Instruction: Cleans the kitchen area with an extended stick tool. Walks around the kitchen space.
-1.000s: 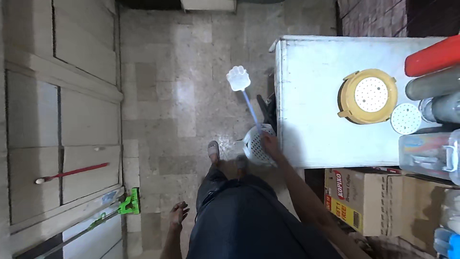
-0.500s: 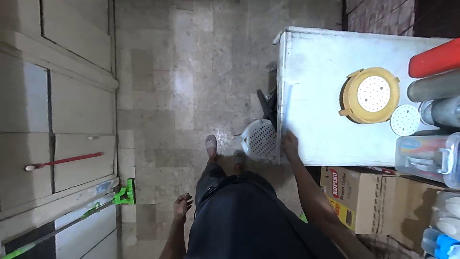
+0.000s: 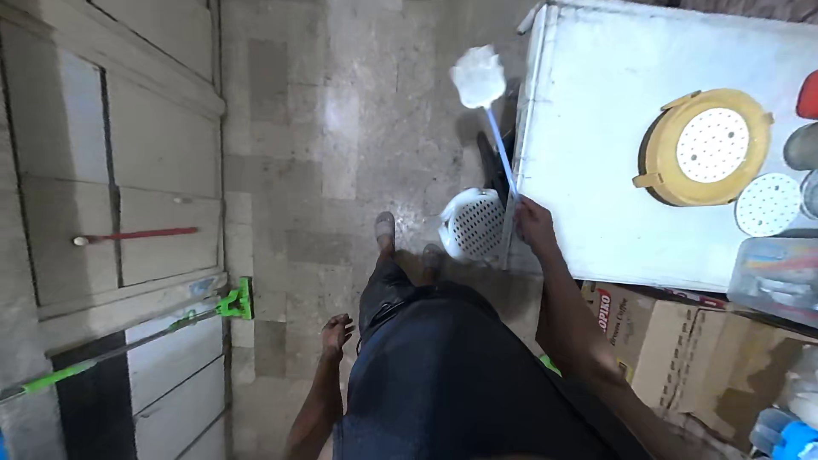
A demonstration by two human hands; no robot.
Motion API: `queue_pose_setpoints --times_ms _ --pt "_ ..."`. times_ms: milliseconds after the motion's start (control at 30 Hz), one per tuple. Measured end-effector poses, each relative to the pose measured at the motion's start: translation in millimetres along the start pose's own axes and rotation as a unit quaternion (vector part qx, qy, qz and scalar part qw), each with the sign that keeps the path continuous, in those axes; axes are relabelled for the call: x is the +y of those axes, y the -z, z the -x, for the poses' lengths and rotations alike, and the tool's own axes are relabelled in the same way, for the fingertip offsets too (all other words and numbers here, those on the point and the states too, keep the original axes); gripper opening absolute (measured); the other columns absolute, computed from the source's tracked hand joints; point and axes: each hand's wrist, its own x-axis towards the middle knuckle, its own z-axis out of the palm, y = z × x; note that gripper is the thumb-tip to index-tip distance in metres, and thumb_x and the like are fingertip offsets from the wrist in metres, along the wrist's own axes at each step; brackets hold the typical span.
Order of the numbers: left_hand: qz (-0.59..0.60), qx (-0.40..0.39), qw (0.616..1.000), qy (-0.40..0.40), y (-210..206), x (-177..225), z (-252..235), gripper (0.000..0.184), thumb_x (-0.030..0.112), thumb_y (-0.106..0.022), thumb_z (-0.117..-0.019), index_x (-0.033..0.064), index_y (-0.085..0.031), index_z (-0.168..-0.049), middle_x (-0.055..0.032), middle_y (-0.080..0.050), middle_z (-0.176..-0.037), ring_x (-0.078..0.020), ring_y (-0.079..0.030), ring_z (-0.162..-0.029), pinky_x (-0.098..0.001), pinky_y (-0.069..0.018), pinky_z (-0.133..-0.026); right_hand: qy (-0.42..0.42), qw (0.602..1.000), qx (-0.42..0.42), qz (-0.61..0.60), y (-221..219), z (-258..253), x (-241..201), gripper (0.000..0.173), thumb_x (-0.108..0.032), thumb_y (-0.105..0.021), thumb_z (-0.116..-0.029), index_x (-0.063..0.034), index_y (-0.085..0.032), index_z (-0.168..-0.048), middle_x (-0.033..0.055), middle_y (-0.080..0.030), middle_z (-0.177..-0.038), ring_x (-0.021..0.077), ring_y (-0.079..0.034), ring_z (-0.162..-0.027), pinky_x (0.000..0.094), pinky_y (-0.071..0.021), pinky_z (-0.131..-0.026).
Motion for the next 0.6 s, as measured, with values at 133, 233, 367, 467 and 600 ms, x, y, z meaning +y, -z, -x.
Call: queue_pose_setpoints --times_ms 133,233,367,467,600 --pt "0.013 0.008 1.000 0.003 -1 -6 -5 0.029 0.025 -0.056 -0.1065 0.0033 -0.063 -0.125 -0.0151 -0.071 -0.113 -0.0228 -0.071 -0.089 -0.0394 -0.0582 -0.075 0.052 0.994 0.069 -0.072 6 14 -17 0.043 -0.029 -0.037 -0.1123 -0.0123 -0.046 -0.151 0.0090 -0.062 -0.087 0.0175 -0.052 -0.055 0.0359 -0.0494 -0.049" --pt "0.017 0.006 1.000 0.007 -3 -14 -4 0.029 0.024 -0.056 -0.1066 0.0033 -0.062 -0.126 -0.0158 -0.071 -0.114 -0.0241 -0.071 -0.091 -0.0406 -0.0583 -0.077 0.070 0.978 0.149 -0.126 20 14 -1 0.041 -0.027 -0.037 -0.1126 -0.0129 -0.045 -0.150 0.0038 -0.060 -0.086 0.0133 -0.051 -0.052 0.0310 -0.0495 -0.046" --pt "0.027 0.008 1.000 0.012 -7 -28 1 0.029 0.024 -0.056 -0.1065 0.0032 -0.062 -0.126 -0.0156 -0.071 -0.114 -0.0234 -0.071 -0.089 -0.0395 -0.0584 -0.076 0.031 0.966 0.212 -0.142 29 9 29 0.040 -0.029 -0.035 -0.1130 -0.0154 -0.045 -0.149 0.0035 -0.058 -0.082 0.0134 -0.050 -0.049 0.0323 -0.0501 -0.046" --pt "0.035 0.010 0.999 0.022 -5 -42 6 0.029 0.024 -0.055 -0.1068 0.0032 -0.063 -0.125 -0.0152 -0.071 -0.113 -0.0236 -0.072 -0.089 -0.0401 -0.0588 -0.075 -0.005 0.954 0.249 -0.167 17 -1 36 0.040 -0.028 -0.034 -0.1131 -0.0120 -0.045 -0.148 0.0020 -0.055 -0.081 0.0112 -0.050 -0.050 0.0311 -0.0506 -0.048" --pt "0.039 0.015 0.999 0.030 -1 -60 12 0.029 0.024 -0.054 -0.1072 0.0028 -0.062 -0.126 -0.0163 -0.071 -0.114 -0.0244 -0.071 -0.090 -0.0411 -0.0588 -0.076 -0.030 0.976 0.190 -0.106 -6 -10 25 0.040 -0.027 -0.036 -0.1126 -0.0056 -0.047 -0.145 0.0068 -0.057 -0.086 0.0140 -0.053 -0.057 0.0347 -0.0526 -0.054"
